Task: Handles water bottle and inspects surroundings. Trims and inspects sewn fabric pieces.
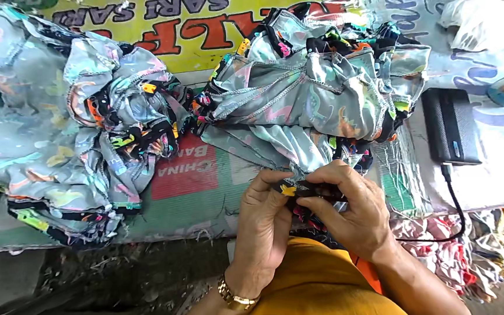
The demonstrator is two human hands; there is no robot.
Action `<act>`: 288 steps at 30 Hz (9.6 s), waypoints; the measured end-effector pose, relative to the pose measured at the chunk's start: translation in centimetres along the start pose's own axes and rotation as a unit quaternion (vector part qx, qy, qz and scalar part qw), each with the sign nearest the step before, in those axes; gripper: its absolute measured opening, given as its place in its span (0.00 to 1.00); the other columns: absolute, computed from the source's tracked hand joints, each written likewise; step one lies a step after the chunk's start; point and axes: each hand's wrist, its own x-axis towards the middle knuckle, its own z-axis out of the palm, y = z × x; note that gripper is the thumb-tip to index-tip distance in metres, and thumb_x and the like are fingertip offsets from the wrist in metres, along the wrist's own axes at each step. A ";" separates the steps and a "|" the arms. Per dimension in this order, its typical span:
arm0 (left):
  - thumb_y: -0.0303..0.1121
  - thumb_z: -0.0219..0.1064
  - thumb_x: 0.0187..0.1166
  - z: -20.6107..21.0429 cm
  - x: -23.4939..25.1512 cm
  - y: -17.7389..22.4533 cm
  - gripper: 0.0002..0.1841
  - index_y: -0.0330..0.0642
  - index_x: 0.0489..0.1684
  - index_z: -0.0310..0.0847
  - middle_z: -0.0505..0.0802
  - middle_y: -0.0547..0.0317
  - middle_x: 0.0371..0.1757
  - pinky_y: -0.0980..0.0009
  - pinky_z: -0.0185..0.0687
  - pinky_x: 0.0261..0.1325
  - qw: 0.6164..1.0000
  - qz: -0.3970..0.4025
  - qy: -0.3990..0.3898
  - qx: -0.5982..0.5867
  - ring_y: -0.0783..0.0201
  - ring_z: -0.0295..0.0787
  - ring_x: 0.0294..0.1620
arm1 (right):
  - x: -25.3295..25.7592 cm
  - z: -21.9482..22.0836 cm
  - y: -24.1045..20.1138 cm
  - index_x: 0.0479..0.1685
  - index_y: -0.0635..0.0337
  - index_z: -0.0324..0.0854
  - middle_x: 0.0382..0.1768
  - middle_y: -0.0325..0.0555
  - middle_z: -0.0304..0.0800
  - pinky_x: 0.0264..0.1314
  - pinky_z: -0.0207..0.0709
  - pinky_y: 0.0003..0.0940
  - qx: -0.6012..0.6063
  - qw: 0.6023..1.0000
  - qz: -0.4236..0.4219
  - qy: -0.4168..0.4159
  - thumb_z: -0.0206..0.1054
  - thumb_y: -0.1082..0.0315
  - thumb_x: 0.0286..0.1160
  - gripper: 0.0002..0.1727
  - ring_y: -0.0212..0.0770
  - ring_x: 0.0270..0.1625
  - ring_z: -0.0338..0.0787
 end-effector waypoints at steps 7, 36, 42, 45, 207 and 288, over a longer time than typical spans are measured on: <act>0.27 0.72 0.77 -0.3 0.0 0.1 0.06 0.37 0.46 0.92 0.95 0.50 0.45 0.65 0.90 0.60 1.000 -0.009 -0.021 0.010 0.64 0.94 0.49 | 0.5 -0.3 0.3 0.45 0.61 0.85 0.38 0.36 0.90 0.43 0.81 0.14 0.055 0.998 0.002 -0.014 0.71 0.65 0.80 0.08 0.21 0.40 0.87; 0.27 0.63 0.83 0.0 1.4 2.0 0.11 0.50 0.58 0.83 0.93 0.63 0.37 0.71 0.87 0.58 0.962 0.064 -0.086 0.250 0.73 0.91 0.42 | 1.1 -2.7 1.4 0.48 0.55 0.84 0.42 0.32 0.87 0.36 0.83 0.15 0.096 0.987 0.123 -0.049 0.64 0.75 0.71 0.10 0.21 0.38 0.86; 0.24 0.58 0.86 0.4 0.8 1.2 0.14 0.50 0.65 0.73 0.94 0.67 0.40 0.77 0.88 0.52 0.917 0.130 -0.108 0.362 0.76 0.92 0.42 | 0.9 -3.4 1.4 0.56 0.59 0.82 0.38 0.30 0.80 0.31 0.70 0.10 0.093 0.992 0.087 -0.020 0.67 0.55 0.78 0.18 0.16 0.32 0.75; 0.24 0.59 0.86 0.6 0.6 0.9 0.12 0.47 0.62 0.72 0.94 0.67 0.43 0.80 0.88 0.51 0.885 0.170 -0.122 0.415 0.77 0.92 0.44 | 0.8 -3.3 0.5 0.52 0.57 0.80 0.29 0.28 0.78 0.29 0.65 0.07 0.090 0.993 0.072 -0.025 0.72 0.52 0.78 0.19 0.13 0.28 0.71; 0.54 0.62 0.83 3.7 6.7 6.5 0.20 0.44 0.38 0.83 0.86 0.63 0.29 0.62 0.81 0.28 0.598 0.268 -0.221 0.722 0.65 0.84 0.28 | 1.2 -2.7 1.5 0.38 0.49 0.83 0.31 0.26 0.84 0.39 0.80 0.18 0.275 0.944 0.180 -0.028 0.61 0.58 0.88 0.10 0.19 0.34 0.83; 0.33 0.64 0.84 -1.9 1.4 1.8 0.07 0.48 0.41 0.89 0.92 0.53 0.49 0.56 0.70 0.50 0.440 0.348 -0.291 0.775 0.54 0.86 0.49 | -0.3 -3.7 -1.2 0.51 0.61 0.85 0.43 0.39 0.84 0.37 0.79 0.14 0.121 0.990 0.021 -0.070 0.56 0.70 0.88 0.11 0.21 0.37 0.82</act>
